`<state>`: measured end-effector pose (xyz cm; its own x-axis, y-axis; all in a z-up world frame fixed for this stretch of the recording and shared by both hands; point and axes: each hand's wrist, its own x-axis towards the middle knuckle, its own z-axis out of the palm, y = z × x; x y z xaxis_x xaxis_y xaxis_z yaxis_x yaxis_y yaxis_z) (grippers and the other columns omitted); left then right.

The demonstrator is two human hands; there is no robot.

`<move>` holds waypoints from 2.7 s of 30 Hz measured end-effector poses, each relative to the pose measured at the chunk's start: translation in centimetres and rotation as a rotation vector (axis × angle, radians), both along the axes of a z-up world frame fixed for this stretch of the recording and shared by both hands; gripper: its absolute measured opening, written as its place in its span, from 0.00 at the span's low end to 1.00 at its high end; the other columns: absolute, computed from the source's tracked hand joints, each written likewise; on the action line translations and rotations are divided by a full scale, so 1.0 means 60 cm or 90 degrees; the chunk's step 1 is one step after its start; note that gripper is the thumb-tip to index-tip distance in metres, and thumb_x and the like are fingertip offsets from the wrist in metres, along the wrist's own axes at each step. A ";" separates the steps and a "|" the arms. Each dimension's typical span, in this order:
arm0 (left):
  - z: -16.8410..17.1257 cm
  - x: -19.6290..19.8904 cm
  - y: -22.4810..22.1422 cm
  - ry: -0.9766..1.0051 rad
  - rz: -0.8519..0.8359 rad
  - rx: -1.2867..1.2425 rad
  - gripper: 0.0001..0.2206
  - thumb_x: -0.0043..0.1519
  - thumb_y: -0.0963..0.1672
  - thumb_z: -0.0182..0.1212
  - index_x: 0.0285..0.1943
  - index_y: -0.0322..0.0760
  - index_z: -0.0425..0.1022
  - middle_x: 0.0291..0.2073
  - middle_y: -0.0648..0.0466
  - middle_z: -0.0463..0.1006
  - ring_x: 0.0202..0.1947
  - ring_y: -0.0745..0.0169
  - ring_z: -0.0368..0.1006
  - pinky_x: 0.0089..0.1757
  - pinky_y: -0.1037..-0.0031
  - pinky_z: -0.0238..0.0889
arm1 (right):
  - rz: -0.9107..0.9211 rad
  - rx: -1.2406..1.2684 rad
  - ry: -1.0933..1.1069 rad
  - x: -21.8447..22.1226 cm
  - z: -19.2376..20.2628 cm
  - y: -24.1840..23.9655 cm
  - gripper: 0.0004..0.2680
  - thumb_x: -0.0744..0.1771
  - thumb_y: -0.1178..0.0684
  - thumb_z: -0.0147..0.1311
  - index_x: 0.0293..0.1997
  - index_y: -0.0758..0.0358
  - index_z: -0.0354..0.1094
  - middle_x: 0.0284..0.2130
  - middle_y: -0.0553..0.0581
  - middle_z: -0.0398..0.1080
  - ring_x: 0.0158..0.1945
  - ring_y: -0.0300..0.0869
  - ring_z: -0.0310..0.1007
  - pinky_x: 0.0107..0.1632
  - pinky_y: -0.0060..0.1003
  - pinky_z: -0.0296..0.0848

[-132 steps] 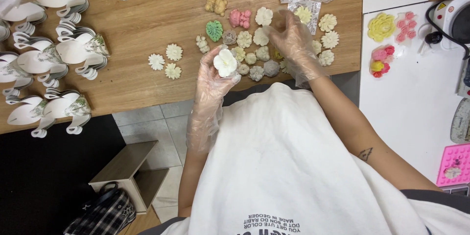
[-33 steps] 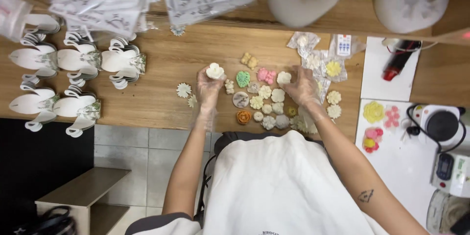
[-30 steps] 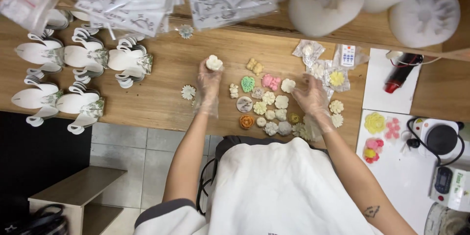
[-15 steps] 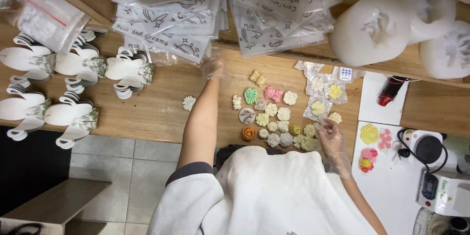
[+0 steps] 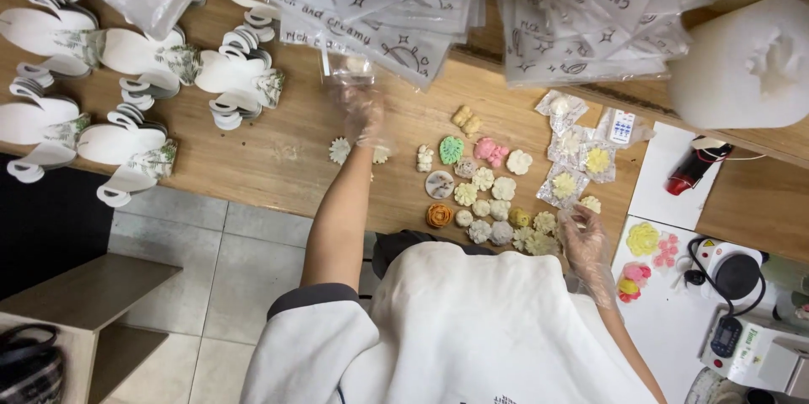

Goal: The person picks up flower-shaped wax items from a table and places them into small plastic bags.

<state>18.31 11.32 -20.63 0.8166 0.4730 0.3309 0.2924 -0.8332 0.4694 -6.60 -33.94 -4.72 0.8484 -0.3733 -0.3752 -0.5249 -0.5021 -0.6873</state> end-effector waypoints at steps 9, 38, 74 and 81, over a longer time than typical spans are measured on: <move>0.114 -0.008 0.063 0.037 0.011 -0.238 0.24 0.51 0.48 0.76 0.56 0.43 0.77 0.46 0.53 0.82 0.51 0.51 0.74 0.57 0.55 0.62 | 0.010 -0.078 0.022 -0.012 -0.021 -0.010 0.23 0.67 0.47 0.61 0.66 0.68 0.59 0.44 0.59 0.70 0.41 0.39 0.71 0.41 0.34 0.72; 0.333 -0.129 -0.017 0.114 -0.028 -0.394 0.39 0.60 0.50 0.73 0.75 0.31 0.53 0.60 0.41 0.65 0.57 0.51 0.66 0.55 0.59 0.66 | 0.034 -0.037 -0.113 0.042 0.053 0.068 0.18 0.69 0.51 0.59 0.64 0.66 0.62 0.43 0.56 0.69 0.40 0.37 0.68 0.41 0.33 0.73; 0.200 -0.447 -0.187 0.235 -0.037 -0.842 0.13 0.61 0.40 0.66 0.53 0.29 0.73 0.41 0.52 0.79 0.37 0.70 0.73 0.39 0.81 0.69 | 0.348 -0.579 -0.074 0.211 0.037 0.034 0.06 0.68 0.55 0.56 0.48 0.59 0.72 0.38 0.61 0.72 0.30 0.47 0.75 0.29 0.42 0.77; 0.193 -0.442 -0.187 0.200 -0.077 -0.812 0.14 0.62 0.40 0.67 0.54 0.29 0.73 0.40 0.52 0.79 0.37 0.71 0.74 0.39 0.82 0.70 | 0.317 -0.528 -0.041 0.238 -0.007 0.033 0.05 0.70 0.56 0.52 0.45 0.66 0.70 0.38 0.62 0.74 0.34 0.46 0.75 0.35 0.41 0.80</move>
